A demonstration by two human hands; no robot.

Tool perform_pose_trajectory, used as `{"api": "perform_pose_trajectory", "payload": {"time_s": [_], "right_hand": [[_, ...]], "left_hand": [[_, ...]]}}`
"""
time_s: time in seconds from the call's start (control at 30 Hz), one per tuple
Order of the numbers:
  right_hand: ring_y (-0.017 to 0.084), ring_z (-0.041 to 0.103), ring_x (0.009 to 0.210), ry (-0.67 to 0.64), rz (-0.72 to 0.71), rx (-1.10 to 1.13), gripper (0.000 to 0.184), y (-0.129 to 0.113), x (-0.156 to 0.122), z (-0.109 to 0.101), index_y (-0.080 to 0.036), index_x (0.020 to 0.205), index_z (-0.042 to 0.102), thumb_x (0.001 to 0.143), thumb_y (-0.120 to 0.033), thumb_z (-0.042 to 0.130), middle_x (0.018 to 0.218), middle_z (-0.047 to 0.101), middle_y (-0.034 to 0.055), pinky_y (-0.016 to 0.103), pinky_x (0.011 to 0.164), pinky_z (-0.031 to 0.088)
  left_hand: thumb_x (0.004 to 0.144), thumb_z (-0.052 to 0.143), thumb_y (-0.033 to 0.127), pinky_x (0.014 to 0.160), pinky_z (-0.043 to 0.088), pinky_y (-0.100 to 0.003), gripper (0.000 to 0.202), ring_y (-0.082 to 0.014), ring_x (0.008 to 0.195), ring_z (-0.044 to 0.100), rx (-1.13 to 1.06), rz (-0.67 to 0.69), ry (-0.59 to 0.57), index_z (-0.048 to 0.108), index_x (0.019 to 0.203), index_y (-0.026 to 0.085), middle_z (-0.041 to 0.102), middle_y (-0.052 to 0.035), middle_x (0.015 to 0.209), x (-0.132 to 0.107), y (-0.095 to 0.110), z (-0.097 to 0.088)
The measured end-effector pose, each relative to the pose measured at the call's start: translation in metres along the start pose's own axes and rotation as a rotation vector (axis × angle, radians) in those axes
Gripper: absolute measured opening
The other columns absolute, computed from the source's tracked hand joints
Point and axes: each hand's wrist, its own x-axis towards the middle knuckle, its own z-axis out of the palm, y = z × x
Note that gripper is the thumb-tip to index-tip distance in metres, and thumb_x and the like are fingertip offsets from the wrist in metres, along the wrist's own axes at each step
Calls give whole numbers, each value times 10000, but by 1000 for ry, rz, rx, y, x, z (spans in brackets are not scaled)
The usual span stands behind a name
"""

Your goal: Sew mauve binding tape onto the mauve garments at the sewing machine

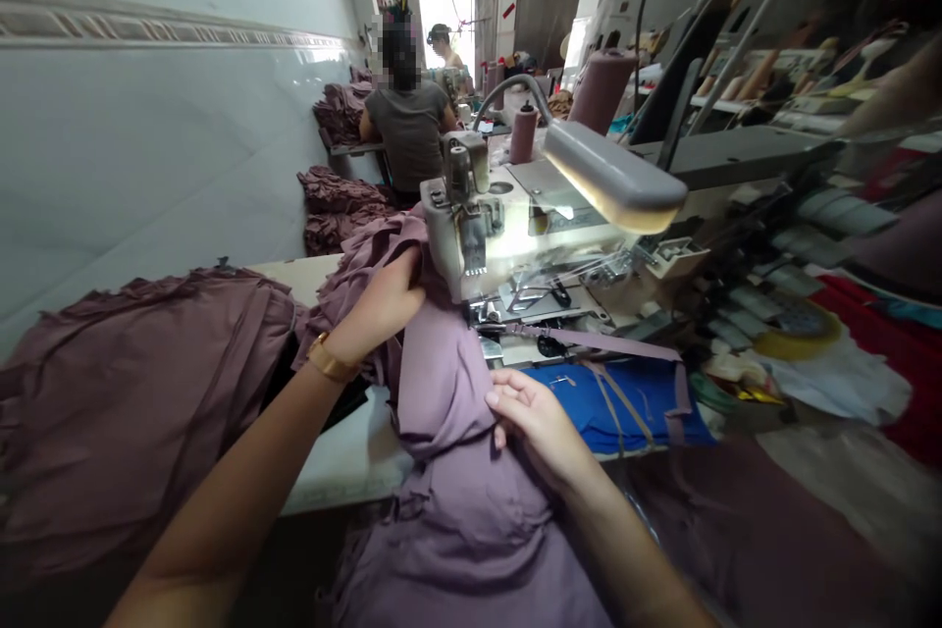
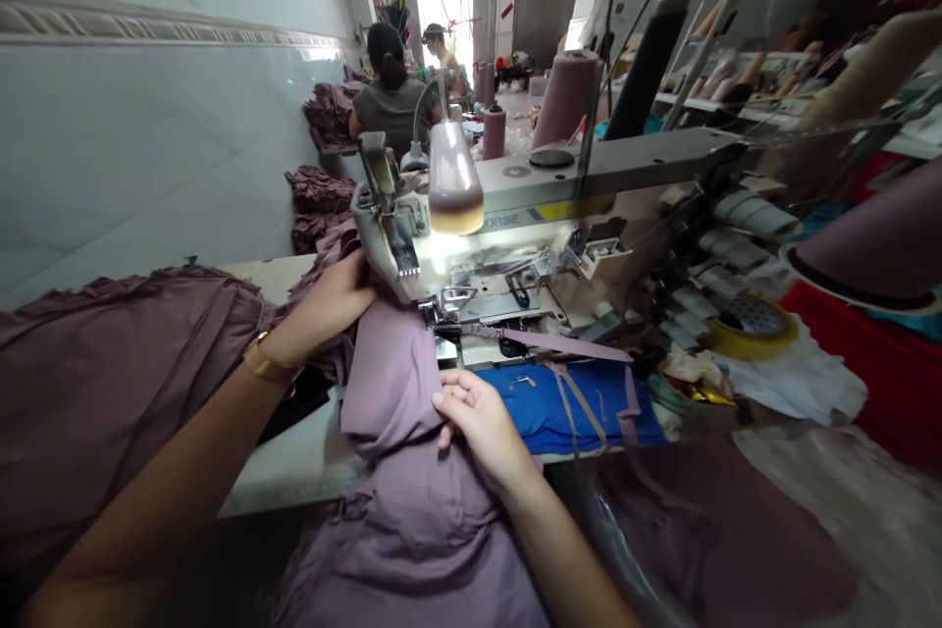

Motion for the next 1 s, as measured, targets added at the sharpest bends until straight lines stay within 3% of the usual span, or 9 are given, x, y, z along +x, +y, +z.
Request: {"api": "perform_pose_trajectory", "payload": {"time_s": [0.13,0.27,0.37,0.43,0.63,0.77,0.83,0.93,1.0], "right_hand": [[71,561,473,64,-14,62,368,5,2,-2,-147,984,611,733,-356,782,699,572,-54,200,498,453],[95,623,582,85,-10,74,365,15,-9,-9,-153,1014,641,736,-337,790,822,646,-9,228,611,490],[100,612,625,36,-8,75,351,19,-15,-11,-157,1023,664,740,-318,792,830,658,1,242,656,493],[108,606,629,-9,-9,70,338,18,-12,-9,-157,1013,673,740,-315,792,816,661,6,256,662,492],[155,645,694,-162,-82,54,253,5,4,24,-159,864,699,725,-349,790,792,705,27,289,713,502],[198,680,853,-427,-219,-303,176,0,-10,58,-188,921,736,810,-322,709,913,743,33,296,792,522],[226,656,993,-483,-370,-577,191,3,-19,66,-204,1009,730,853,-284,655,1042,729,59,327,899,499],[293,565,1131,-319,-580,-947,245,11,-32,66,-181,1080,704,858,-241,621,1167,669,137,433,1001,424],[304,556,1124,-228,-550,-957,229,14,-44,62,-174,1058,707,872,-255,601,1153,665,147,457,996,413]], "left_hand": [[836,471,150,899,468,-405,381,-290,1017,595,255,-56,74,520,1212,121,631,-148,1094,-19,16,3],[916,486,414,822,446,-409,281,-302,950,567,424,-203,109,557,985,151,612,-130,971,-86,33,19],[892,513,479,693,399,-333,333,-227,757,548,259,-330,-131,489,723,193,563,-44,762,-130,29,34],[902,494,422,657,367,-295,346,-184,704,516,62,-310,-250,437,649,193,518,-13,712,-142,24,36],[909,511,420,651,379,-225,245,-134,713,469,-547,-318,-34,513,815,193,502,24,762,-97,30,-13],[848,594,418,665,400,-217,230,-135,720,492,-631,-316,-12,580,849,189,563,19,790,-51,36,-43],[819,622,418,711,419,-223,239,-144,758,520,-613,-302,-2,611,851,182,598,12,824,-38,34,-43],[810,616,417,806,446,-254,248,-173,851,571,-661,-305,-41,637,890,183,651,-3,903,-37,33,-23],[811,605,409,858,450,-280,248,-199,912,593,-648,-278,-156,657,905,185,676,-18,943,-48,35,-7]]}}
